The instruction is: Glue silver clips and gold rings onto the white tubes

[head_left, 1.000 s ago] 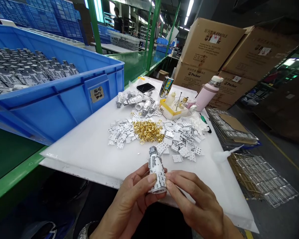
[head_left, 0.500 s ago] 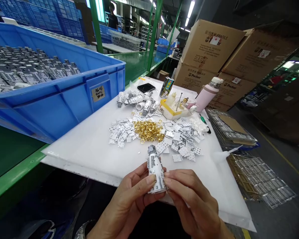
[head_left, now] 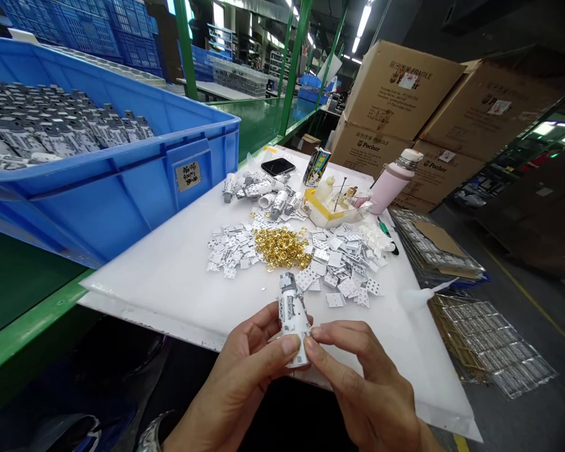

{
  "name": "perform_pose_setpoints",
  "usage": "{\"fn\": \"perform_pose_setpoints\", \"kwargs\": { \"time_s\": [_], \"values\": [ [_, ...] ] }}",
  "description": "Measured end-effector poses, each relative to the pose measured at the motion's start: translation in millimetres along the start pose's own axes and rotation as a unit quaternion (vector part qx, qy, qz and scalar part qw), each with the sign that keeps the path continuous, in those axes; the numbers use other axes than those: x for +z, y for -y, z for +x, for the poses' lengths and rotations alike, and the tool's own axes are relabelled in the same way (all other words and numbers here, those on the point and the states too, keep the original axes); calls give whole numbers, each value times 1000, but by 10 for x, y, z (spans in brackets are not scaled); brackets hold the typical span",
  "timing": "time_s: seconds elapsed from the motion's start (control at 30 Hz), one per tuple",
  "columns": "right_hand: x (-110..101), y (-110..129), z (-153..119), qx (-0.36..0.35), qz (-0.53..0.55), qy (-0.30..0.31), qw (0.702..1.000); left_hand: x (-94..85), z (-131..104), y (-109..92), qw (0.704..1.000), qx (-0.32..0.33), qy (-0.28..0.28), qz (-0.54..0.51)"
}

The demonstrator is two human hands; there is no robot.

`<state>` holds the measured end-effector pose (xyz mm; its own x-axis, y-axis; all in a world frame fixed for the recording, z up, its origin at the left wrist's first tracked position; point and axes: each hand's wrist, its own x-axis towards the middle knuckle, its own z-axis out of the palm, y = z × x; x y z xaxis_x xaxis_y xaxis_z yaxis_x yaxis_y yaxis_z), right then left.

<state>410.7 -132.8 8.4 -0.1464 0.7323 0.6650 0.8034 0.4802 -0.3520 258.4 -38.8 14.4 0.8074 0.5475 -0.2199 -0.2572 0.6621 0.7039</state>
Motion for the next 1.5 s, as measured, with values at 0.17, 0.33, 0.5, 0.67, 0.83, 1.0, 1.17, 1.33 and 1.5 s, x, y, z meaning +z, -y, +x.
{"fn": "perform_pose_setpoints", "kwargs": {
  "time_s": [0.17,0.33,0.5,0.67,0.83,1.0,1.17,1.33,1.5],
  "values": [
    [27,-5,-21,31,61,-8,998,-28,10,34,1000,-9,-6,-13],
    [95,-7,-16,222,257,-67,938,-64,4,50,999,-19,21,-28],
    [42,-10,72,392,445,44,804,-64,14,-3,999,4,53,-6],
    [61,26,116,414,494,19,765,-25,37,-24,999,1,41,-24],
    [159,14,117,406,481,-29,777,16,42,45,997,-3,-2,-71],
    [209,13,110,405,494,-61,767,44,35,85,997,20,-24,-71],
    [200,34,110,389,500,-71,771,33,48,83,999,45,-9,-20],
    [200,26,117,393,492,-64,774,42,61,65,998,42,-29,26],
    [272,49,106,391,458,-87,794,90,53,41,984,81,-109,113]
  ]
}}
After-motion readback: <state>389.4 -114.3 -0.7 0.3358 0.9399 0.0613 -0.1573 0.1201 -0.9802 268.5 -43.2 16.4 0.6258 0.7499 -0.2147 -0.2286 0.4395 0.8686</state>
